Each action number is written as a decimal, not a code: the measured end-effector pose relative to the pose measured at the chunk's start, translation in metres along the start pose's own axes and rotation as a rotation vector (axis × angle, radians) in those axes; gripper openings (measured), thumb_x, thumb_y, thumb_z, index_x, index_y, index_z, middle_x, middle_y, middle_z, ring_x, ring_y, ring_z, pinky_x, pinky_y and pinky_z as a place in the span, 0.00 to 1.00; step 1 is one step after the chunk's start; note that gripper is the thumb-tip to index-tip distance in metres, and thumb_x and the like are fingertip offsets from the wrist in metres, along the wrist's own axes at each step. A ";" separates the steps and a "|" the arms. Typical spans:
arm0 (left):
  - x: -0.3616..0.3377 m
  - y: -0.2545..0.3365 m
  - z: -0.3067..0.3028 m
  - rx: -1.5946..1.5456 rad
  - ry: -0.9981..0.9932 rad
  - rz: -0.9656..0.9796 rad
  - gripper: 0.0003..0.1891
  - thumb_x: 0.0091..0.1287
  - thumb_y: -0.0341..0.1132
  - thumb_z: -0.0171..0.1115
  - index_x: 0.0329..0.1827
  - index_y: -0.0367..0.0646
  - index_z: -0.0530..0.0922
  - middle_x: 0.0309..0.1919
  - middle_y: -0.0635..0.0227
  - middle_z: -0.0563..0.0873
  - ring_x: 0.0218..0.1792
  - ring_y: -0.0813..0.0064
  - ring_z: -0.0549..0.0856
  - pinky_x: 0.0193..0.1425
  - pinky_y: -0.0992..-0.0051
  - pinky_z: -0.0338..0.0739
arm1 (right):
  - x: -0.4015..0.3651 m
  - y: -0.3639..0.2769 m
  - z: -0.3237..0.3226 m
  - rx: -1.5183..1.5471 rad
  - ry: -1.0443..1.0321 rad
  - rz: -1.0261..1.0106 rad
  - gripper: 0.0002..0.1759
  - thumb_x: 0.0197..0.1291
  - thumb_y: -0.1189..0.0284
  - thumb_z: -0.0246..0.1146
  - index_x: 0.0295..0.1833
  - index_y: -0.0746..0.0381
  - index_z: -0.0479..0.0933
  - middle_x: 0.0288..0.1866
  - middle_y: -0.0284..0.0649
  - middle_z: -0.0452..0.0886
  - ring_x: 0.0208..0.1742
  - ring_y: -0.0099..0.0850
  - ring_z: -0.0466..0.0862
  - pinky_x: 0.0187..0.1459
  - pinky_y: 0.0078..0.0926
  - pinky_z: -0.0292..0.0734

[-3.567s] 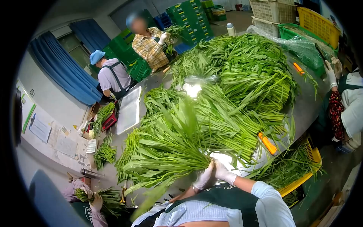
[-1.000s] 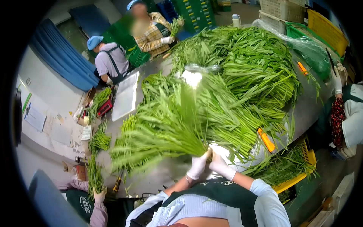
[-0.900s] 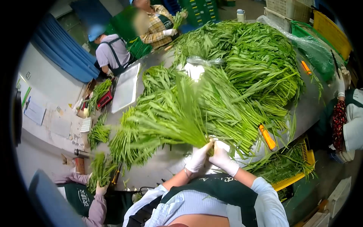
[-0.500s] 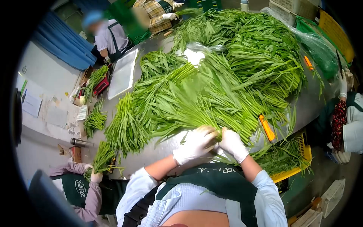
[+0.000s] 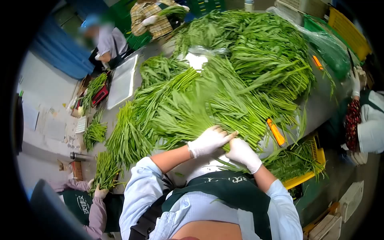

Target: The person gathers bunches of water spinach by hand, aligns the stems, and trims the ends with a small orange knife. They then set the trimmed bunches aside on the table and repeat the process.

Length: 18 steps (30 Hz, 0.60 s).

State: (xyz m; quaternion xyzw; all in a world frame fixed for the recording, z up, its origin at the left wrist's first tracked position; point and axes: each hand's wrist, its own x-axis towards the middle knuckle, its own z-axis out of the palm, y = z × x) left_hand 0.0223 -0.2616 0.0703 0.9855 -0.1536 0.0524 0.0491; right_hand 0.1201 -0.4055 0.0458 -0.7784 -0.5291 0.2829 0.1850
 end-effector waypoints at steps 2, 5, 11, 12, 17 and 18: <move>-0.004 -0.002 0.011 0.081 -0.017 -0.063 0.27 0.52 0.36 0.60 0.57 0.40 0.70 0.25 0.67 0.81 0.27 0.68 0.81 0.36 0.72 0.76 | -0.006 -0.010 -0.009 0.111 0.074 -0.080 0.21 0.39 0.69 0.64 0.40 0.73 0.74 0.32 0.58 0.79 0.34 0.51 0.80 0.38 0.41 0.77; -0.003 0.000 -0.006 0.011 -0.086 -0.091 0.08 0.55 0.33 0.57 0.36 0.41 0.76 0.21 0.66 0.80 0.24 0.65 0.83 0.28 0.69 0.77 | -0.007 -0.007 -0.011 0.314 0.002 -0.109 0.31 0.42 0.64 0.67 0.51 0.72 0.72 0.37 0.56 0.81 0.39 0.44 0.82 0.42 0.35 0.77; -0.014 0.004 -0.098 -0.039 -0.462 -0.344 0.09 0.50 0.34 0.62 0.33 0.41 0.79 0.27 0.56 0.83 0.31 0.60 0.84 0.36 0.65 0.79 | -0.034 0.038 -0.065 0.449 0.603 0.122 0.15 0.57 0.68 0.57 0.46 0.65 0.77 0.38 0.47 0.82 0.39 0.35 0.82 0.43 0.30 0.75; -0.010 0.006 -0.110 -0.139 -0.604 -0.412 0.12 0.49 0.33 0.63 0.36 0.40 0.80 0.31 0.54 0.84 0.35 0.58 0.84 0.39 0.66 0.78 | -0.032 0.069 -0.063 0.143 0.707 0.254 0.14 0.57 0.68 0.57 0.45 0.65 0.77 0.38 0.48 0.81 0.39 0.41 0.81 0.44 0.34 0.75; -0.010 -0.004 -0.067 -1.130 -0.654 -0.498 0.11 0.51 0.27 0.68 0.37 0.38 0.78 0.26 0.72 0.81 0.29 0.84 0.78 0.36 0.81 0.74 | -0.030 0.150 -0.018 -0.292 0.646 0.415 0.21 0.54 0.68 0.59 0.54 0.63 0.72 0.40 0.48 0.77 0.43 0.46 0.77 0.43 0.41 0.74; -0.001 0.004 -0.065 -1.254 -0.634 -0.548 0.10 0.51 0.27 0.67 0.36 0.39 0.78 0.25 0.72 0.80 0.28 0.83 0.77 0.34 0.81 0.73 | -0.032 0.159 -0.015 -0.200 0.563 0.409 0.25 0.54 0.68 0.59 0.58 0.64 0.67 0.40 0.52 0.78 0.43 0.48 0.78 0.44 0.41 0.74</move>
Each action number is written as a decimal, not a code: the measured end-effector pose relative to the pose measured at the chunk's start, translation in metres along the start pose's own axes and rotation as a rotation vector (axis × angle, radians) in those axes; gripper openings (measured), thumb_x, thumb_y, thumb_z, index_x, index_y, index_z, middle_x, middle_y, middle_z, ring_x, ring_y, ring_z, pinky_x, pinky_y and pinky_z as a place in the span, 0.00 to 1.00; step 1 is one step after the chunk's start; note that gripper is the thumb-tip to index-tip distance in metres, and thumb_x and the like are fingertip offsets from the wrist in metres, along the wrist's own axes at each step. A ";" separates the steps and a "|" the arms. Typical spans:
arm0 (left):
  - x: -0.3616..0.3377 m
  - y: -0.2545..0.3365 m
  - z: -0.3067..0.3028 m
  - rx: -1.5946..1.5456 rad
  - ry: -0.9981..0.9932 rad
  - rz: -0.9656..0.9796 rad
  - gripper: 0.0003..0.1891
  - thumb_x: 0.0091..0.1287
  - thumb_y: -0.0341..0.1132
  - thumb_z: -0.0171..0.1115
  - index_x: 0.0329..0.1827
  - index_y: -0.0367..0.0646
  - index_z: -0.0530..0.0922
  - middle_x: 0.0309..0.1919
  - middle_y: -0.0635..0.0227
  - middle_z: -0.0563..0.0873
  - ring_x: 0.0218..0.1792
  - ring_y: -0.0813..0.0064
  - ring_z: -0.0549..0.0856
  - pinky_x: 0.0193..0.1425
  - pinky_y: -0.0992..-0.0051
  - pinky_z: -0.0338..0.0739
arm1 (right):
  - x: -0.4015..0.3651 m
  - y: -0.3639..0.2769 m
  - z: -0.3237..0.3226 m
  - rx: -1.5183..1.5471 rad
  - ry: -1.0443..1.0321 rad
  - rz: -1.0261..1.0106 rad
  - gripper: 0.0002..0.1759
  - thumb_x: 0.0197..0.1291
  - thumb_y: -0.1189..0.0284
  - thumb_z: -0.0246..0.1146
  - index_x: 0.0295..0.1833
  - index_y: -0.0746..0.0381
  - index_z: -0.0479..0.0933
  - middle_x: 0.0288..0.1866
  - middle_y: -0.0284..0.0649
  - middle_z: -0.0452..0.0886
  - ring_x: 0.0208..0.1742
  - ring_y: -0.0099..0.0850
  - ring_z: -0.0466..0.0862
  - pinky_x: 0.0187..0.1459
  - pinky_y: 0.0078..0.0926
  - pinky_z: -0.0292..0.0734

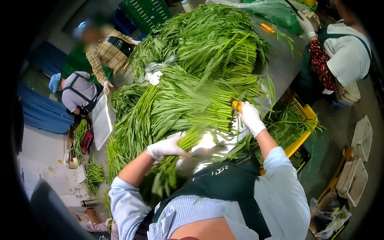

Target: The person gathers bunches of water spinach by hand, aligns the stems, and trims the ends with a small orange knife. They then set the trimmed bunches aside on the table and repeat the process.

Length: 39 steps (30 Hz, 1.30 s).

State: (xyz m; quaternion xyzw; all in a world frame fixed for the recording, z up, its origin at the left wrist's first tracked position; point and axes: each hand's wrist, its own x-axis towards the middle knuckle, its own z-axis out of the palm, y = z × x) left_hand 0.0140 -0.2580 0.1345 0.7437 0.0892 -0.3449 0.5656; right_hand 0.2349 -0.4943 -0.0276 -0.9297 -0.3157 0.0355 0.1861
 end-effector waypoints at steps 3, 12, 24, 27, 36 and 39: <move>0.039 -0.011 0.010 -0.241 -0.056 0.060 0.07 0.53 0.27 0.65 0.33 0.39 0.77 0.23 0.72 0.78 0.26 0.83 0.76 0.32 0.81 0.70 | -0.029 0.005 -0.019 0.180 -0.087 0.111 0.24 0.54 0.70 0.58 0.56 0.65 0.68 0.41 0.57 0.78 0.43 0.51 0.78 0.44 0.41 0.74; 0.137 -0.006 0.039 -0.484 -0.304 0.057 0.12 0.55 0.31 0.66 0.40 0.38 0.75 0.28 0.69 0.79 0.25 0.79 0.77 0.30 0.79 0.73 | -0.143 0.003 -0.092 0.643 0.005 0.287 0.18 0.55 0.69 0.60 0.50 0.66 0.73 0.43 0.51 0.80 0.47 0.42 0.80 0.48 0.30 0.73; 0.176 0.038 0.095 -0.464 -0.499 -0.006 0.09 0.54 0.27 0.64 0.37 0.38 0.75 0.24 0.69 0.78 0.22 0.78 0.76 0.27 0.79 0.72 | -0.159 -0.004 -0.068 0.481 0.238 0.161 0.16 0.51 0.70 0.57 0.46 0.62 0.73 0.36 0.45 0.77 0.35 0.48 0.79 0.37 0.38 0.77; 0.180 0.037 0.104 -0.516 -0.544 -0.008 0.11 0.53 0.30 0.65 0.35 0.38 0.72 0.20 0.67 0.73 0.20 0.75 0.73 0.28 0.75 0.70 | -0.157 0.015 -0.050 0.529 0.207 0.140 0.16 0.51 0.69 0.56 0.46 0.62 0.74 0.35 0.46 0.78 0.36 0.48 0.79 0.38 0.38 0.77; 0.188 0.038 0.089 -0.535 -0.378 0.007 0.10 0.53 0.28 0.64 0.36 0.38 0.72 0.21 0.68 0.74 0.20 0.75 0.73 0.28 0.74 0.71 | -0.183 0.060 -0.026 0.683 -0.002 0.503 0.23 0.51 0.75 0.56 0.57 0.57 0.73 0.49 0.44 0.80 0.50 0.40 0.80 0.54 0.26 0.73; 0.196 0.035 0.086 -0.434 -0.340 0.013 0.09 0.54 0.27 0.63 0.36 0.38 0.73 0.22 0.69 0.75 0.21 0.76 0.74 0.28 0.77 0.71 | -0.168 0.038 -0.057 0.611 0.163 0.273 0.24 0.51 0.75 0.55 0.58 0.56 0.72 0.51 0.46 0.78 0.50 0.43 0.79 0.53 0.31 0.74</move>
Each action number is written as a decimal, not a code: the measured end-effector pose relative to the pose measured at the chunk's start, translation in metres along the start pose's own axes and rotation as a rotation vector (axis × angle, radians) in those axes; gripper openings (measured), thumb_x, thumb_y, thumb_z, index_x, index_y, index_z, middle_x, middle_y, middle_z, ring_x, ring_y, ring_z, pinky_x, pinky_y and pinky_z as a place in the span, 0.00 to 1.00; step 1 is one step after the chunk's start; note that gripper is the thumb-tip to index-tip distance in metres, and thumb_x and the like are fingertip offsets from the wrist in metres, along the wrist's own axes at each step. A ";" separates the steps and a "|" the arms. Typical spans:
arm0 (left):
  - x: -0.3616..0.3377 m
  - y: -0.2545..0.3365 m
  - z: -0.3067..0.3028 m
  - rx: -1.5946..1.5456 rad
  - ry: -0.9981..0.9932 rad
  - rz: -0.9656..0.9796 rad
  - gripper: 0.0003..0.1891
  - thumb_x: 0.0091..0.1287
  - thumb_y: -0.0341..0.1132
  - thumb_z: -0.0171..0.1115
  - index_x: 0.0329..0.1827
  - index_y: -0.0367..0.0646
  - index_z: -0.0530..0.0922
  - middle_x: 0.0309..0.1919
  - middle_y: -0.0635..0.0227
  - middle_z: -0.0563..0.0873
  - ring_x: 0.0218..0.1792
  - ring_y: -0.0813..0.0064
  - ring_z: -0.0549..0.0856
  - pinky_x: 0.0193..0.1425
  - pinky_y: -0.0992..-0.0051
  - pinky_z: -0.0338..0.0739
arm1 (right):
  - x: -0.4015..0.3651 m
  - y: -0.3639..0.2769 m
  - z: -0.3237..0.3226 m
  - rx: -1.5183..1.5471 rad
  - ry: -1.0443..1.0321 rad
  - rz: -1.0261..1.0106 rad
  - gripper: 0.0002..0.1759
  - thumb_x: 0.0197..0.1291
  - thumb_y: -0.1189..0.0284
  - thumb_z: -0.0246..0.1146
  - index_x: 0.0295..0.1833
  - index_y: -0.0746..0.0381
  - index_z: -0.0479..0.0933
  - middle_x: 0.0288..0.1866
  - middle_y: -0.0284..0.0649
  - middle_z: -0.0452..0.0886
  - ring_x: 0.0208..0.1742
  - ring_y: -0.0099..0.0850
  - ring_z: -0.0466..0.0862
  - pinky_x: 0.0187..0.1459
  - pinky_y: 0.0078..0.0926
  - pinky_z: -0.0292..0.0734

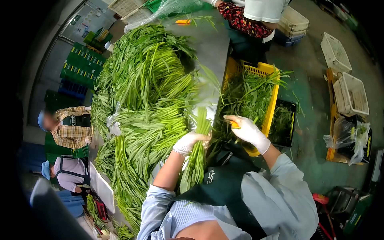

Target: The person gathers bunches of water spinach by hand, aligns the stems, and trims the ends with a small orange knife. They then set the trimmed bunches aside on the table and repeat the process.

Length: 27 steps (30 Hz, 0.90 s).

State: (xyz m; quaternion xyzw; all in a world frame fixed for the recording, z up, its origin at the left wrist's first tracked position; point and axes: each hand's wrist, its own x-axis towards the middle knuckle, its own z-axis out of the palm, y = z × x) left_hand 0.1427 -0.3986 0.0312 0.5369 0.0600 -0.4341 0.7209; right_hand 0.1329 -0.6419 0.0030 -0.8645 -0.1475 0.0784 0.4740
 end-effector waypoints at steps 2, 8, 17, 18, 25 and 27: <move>0.000 0.001 0.004 0.077 0.030 0.002 0.09 0.54 0.27 0.63 0.36 0.38 0.73 0.22 0.68 0.76 0.23 0.77 0.76 0.28 0.79 0.72 | 0.004 -0.031 -0.010 -0.120 -0.024 -0.062 0.25 0.52 0.73 0.55 0.59 0.55 0.70 0.49 0.46 0.78 0.48 0.45 0.79 0.50 0.35 0.74; 0.005 0.000 0.010 0.193 -0.009 0.004 0.19 0.53 0.26 0.64 0.49 0.37 0.71 0.32 0.69 0.78 0.27 0.78 0.77 0.30 0.80 0.73 | 0.013 -0.058 -0.010 -0.297 -0.101 -0.020 0.21 0.52 0.67 0.57 0.54 0.60 0.71 0.41 0.47 0.77 0.38 0.48 0.80 0.40 0.41 0.76; 0.001 0.002 0.017 0.287 0.000 0.041 0.14 0.51 0.24 0.65 0.41 0.36 0.73 0.29 0.68 0.78 0.27 0.79 0.77 0.29 0.81 0.73 | 0.002 0.046 0.013 -0.282 -0.130 0.226 0.23 0.53 0.69 0.54 0.56 0.57 0.71 0.40 0.51 0.80 0.41 0.49 0.79 0.44 0.41 0.75; 0.000 0.002 0.016 0.301 0.014 0.064 0.13 0.51 0.24 0.65 0.40 0.36 0.73 0.29 0.68 0.78 0.26 0.79 0.77 0.28 0.81 0.73 | -0.004 0.054 0.014 -0.264 -0.174 0.310 0.22 0.53 0.69 0.54 0.57 0.56 0.71 0.38 0.51 0.80 0.41 0.49 0.79 0.43 0.41 0.75; 0.017 -0.019 0.000 0.800 0.269 0.055 0.21 0.50 0.33 0.65 0.47 0.33 0.77 0.32 0.57 0.84 0.32 0.68 0.83 0.39 0.73 0.77 | -0.007 -0.027 -0.007 -0.121 -0.009 0.140 0.23 0.53 0.69 0.54 0.58 0.56 0.68 0.34 0.53 0.79 0.36 0.50 0.80 0.40 0.42 0.75; 0.017 -0.017 0.006 0.974 0.356 0.014 0.21 0.49 0.36 0.65 0.45 0.33 0.78 0.35 0.49 0.84 0.38 0.61 0.85 0.46 0.70 0.77 | -0.005 -0.055 -0.011 -0.184 -0.002 0.068 0.22 0.54 0.69 0.55 0.56 0.59 0.67 0.35 0.53 0.80 0.36 0.50 0.80 0.40 0.42 0.76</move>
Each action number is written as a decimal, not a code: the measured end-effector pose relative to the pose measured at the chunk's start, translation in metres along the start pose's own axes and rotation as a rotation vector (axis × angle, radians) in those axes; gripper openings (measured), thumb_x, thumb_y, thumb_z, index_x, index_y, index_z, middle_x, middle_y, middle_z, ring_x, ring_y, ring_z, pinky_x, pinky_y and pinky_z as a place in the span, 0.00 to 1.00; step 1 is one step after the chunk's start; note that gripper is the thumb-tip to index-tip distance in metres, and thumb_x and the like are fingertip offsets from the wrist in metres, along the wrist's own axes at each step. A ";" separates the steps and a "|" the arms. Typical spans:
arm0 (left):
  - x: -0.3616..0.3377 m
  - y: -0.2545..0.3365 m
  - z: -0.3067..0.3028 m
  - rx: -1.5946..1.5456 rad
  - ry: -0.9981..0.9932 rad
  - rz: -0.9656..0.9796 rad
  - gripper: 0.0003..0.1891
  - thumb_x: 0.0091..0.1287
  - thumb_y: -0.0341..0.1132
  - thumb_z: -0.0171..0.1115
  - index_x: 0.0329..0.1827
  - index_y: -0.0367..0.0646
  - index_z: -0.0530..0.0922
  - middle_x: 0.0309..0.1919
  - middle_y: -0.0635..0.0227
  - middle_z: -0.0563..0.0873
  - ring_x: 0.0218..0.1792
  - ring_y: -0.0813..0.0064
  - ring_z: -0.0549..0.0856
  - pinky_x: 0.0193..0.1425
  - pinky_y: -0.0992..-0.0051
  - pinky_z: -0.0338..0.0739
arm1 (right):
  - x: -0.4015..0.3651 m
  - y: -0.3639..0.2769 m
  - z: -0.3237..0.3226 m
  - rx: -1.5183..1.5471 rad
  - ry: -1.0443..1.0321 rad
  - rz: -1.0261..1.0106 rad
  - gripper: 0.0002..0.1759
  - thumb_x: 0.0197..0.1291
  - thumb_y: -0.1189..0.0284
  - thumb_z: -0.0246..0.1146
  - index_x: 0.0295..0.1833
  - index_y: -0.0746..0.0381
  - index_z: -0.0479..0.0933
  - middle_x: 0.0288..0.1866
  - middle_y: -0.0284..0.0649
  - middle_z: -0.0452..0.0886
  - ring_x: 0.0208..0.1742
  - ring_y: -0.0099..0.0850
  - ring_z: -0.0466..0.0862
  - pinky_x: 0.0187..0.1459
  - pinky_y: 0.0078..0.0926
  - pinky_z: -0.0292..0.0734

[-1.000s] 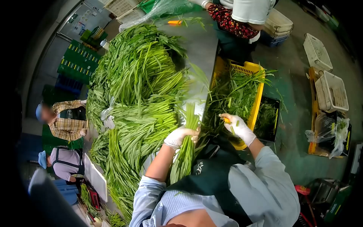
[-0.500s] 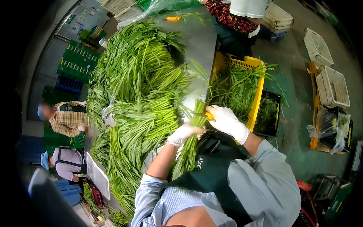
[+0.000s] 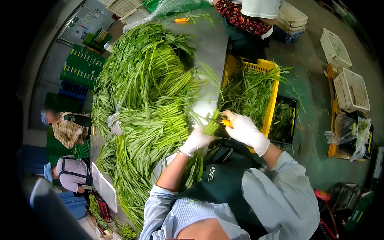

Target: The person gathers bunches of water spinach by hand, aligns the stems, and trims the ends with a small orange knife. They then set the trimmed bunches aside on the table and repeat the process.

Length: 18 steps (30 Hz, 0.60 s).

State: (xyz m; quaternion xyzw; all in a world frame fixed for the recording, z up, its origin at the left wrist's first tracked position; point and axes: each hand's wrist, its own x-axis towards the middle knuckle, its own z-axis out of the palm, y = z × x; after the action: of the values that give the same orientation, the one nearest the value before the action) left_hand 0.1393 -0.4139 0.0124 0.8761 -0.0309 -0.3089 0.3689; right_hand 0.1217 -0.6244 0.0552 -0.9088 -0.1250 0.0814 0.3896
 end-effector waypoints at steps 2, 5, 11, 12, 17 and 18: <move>-0.002 0.002 0.002 0.014 0.030 0.035 0.21 0.49 0.36 0.65 0.44 0.33 0.78 0.35 0.48 0.84 0.39 0.59 0.84 0.46 0.69 0.77 | 0.003 -0.008 0.001 -0.061 -0.036 0.016 0.21 0.53 0.69 0.55 0.54 0.62 0.67 0.36 0.54 0.80 0.36 0.51 0.81 0.40 0.42 0.76; -0.013 0.012 -0.003 0.110 0.087 0.059 0.19 0.50 0.37 0.64 0.42 0.34 0.78 0.34 0.48 0.84 0.39 0.55 0.84 0.45 0.66 0.77 | 0.010 0.000 0.011 -0.162 -0.154 0.126 0.20 0.52 0.70 0.56 0.51 0.64 0.67 0.37 0.56 0.79 0.38 0.51 0.81 0.40 0.42 0.76; -0.054 0.033 -0.023 0.198 0.335 0.129 0.14 0.52 0.39 0.63 0.38 0.39 0.79 0.31 0.48 0.83 0.35 0.52 0.82 0.41 0.62 0.76 | 0.000 0.103 0.042 -0.314 -0.474 0.454 0.20 0.52 0.68 0.56 0.51 0.63 0.71 0.42 0.53 0.80 0.45 0.48 0.80 0.47 0.41 0.74; -0.064 0.035 -0.031 0.131 0.332 0.119 0.14 0.53 0.39 0.63 0.38 0.40 0.79 0.32 0.48 0.83 0.35 0.52 0.82 0.40 0.62 0.76 | -0.002 0.107 0.041 -0.221 -0.436 0.473 0.23 0.51 0.68 0.56 0.54 0.63 0.70 0.42 0.53 0.80 0.47 0.47 0.80 0.48 0.39 0.74; -0.091 0.004 -0.062 -0.299 0.393 0.207 0.16 0.52 0.33 0.65 0.43 0.36 0.78 0.33 0.55 0.85 0.33 0.65 0.85 0.40 0.70 0.77 | 0.024 0.054 0.031 0.027 -0.210 0.227 0.33 0.51 0.69 0.55 0.64 0.69 0.57 0.47 0.63 0.76 0.50 0.52 0.77 0.53 0.38 0.72; -0.100 0.005 -0.066 -0.436 0.423 0.151 0.19 0.51 0.31 0.66 0.47 0.33 0.76 0.33 0.57 0.85 0.34 0.71 0.85 0.41 0.73 0.77 | 0.035 0.048 0.039 0.103 -0.173 0.148 0.34 0.51 0.71 0.56 0.65 0.70 0.56 0.51 0.64 0.73 0.53 0.53 0.75 0.56 0.36 0.70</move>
State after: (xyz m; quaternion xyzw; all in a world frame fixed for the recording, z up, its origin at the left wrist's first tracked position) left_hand 0.0968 -0.3481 0.1026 0.8166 0.0487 -0.0909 0.5680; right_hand 0.1531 -0.6192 -0.0081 -0.8838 -0.0866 0.1943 0.4166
